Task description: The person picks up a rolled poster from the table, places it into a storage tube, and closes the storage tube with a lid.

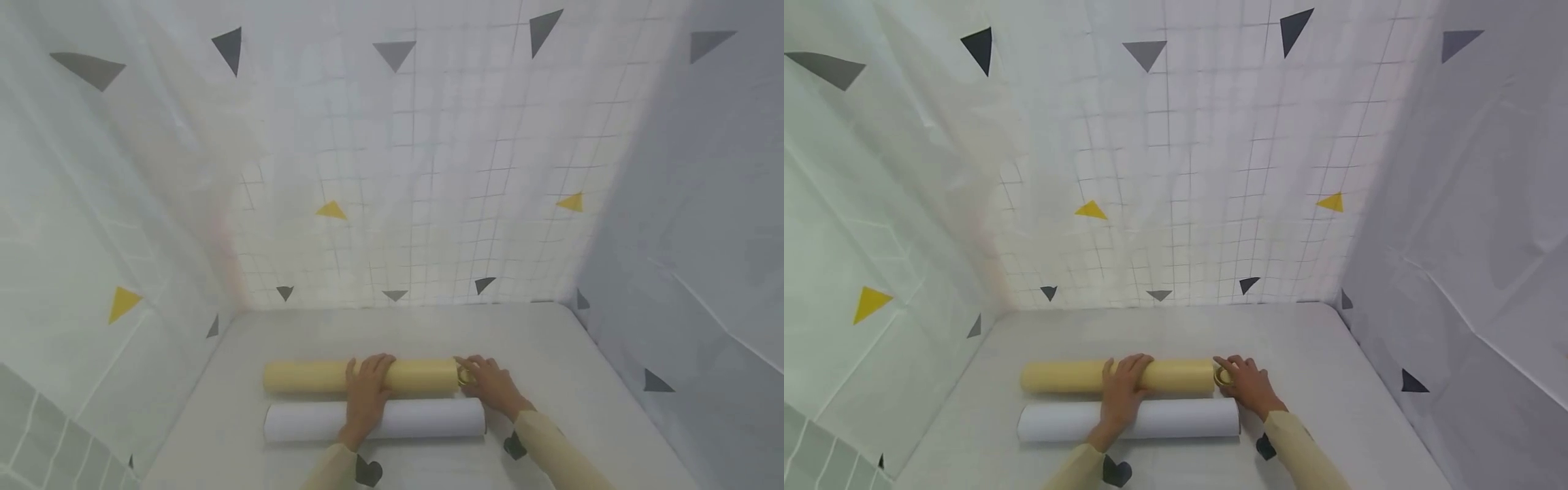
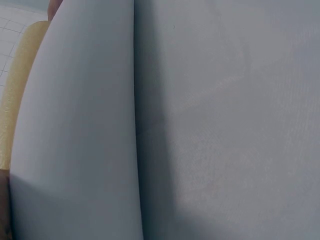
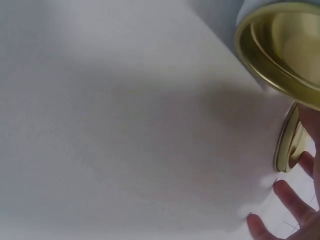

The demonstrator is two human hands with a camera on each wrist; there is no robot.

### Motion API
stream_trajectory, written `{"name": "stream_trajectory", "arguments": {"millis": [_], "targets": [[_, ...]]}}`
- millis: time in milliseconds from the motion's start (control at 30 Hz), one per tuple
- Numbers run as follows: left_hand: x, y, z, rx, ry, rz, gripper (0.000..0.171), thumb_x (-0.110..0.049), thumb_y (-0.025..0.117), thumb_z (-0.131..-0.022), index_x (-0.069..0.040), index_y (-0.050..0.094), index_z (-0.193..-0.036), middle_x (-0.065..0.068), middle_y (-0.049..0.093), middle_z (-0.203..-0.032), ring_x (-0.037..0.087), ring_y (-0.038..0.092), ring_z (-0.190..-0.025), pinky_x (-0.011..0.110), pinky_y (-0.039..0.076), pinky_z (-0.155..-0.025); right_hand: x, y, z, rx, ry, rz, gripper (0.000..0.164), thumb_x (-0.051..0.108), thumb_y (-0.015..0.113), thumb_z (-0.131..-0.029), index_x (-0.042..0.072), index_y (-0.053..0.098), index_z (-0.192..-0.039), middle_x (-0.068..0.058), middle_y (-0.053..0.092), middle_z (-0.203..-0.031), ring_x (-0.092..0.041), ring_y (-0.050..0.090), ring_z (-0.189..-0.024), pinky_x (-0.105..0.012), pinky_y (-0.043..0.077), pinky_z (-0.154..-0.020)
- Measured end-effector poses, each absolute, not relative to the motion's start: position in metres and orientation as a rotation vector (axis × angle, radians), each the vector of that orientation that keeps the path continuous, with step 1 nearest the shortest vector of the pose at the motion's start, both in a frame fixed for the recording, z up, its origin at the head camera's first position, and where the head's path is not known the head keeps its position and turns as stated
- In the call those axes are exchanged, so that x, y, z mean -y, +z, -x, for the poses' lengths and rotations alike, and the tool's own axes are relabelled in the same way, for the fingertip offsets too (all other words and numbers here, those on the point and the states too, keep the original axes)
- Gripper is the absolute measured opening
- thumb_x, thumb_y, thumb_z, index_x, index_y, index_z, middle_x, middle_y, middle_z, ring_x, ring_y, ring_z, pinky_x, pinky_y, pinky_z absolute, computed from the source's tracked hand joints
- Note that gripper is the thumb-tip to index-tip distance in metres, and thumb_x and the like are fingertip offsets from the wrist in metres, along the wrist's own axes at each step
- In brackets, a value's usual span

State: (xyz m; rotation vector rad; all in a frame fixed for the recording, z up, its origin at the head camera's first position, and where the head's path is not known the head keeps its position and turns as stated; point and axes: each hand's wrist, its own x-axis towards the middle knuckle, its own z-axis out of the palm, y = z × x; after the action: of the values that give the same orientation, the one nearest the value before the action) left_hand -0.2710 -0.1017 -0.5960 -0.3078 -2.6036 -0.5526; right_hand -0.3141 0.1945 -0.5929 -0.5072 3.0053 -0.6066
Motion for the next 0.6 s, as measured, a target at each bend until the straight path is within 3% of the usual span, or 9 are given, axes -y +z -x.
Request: {"name": "stream_trajectory", "arguments": {"millis": [367,600], "targets": [[0.101,-0.595,0.271,2.621,-0.522,0.298,0.069,-0.021,0.09,-0.072,-0.026,0.06,-0.134,-0.004,0.065,-0.139,0.021,0.058,-0.133,0.065,0.029,-0.12,-0.2,-0.604,0.318,-3.072,-0.509,0.479,0.05,0.025,0.078,-0.088,0.016,0.064,-0.135,-0.009,0.066,-0.136,-0.032,0.059,-0.118,-0.057,0.051,-0.092],[0.101,-0.596,0.271,2.559,-0.514,0.314,0.07,-0.021,0.092,-0.067,-0.023,0.063,-0.13,-0.002,0.067,-0.134,0.023,0.061,-0.129,0.066,0.032,-0.116,-0.208,-0.604,0.314,-3.093,-0.609,0.505,0.057,0.017,0.081,-0.084,0.01,0.061,-0.137,-0.018,0.061,-0.134,-0.039,0.06,-0.118,-0.061,0.052,-0.099]]}}
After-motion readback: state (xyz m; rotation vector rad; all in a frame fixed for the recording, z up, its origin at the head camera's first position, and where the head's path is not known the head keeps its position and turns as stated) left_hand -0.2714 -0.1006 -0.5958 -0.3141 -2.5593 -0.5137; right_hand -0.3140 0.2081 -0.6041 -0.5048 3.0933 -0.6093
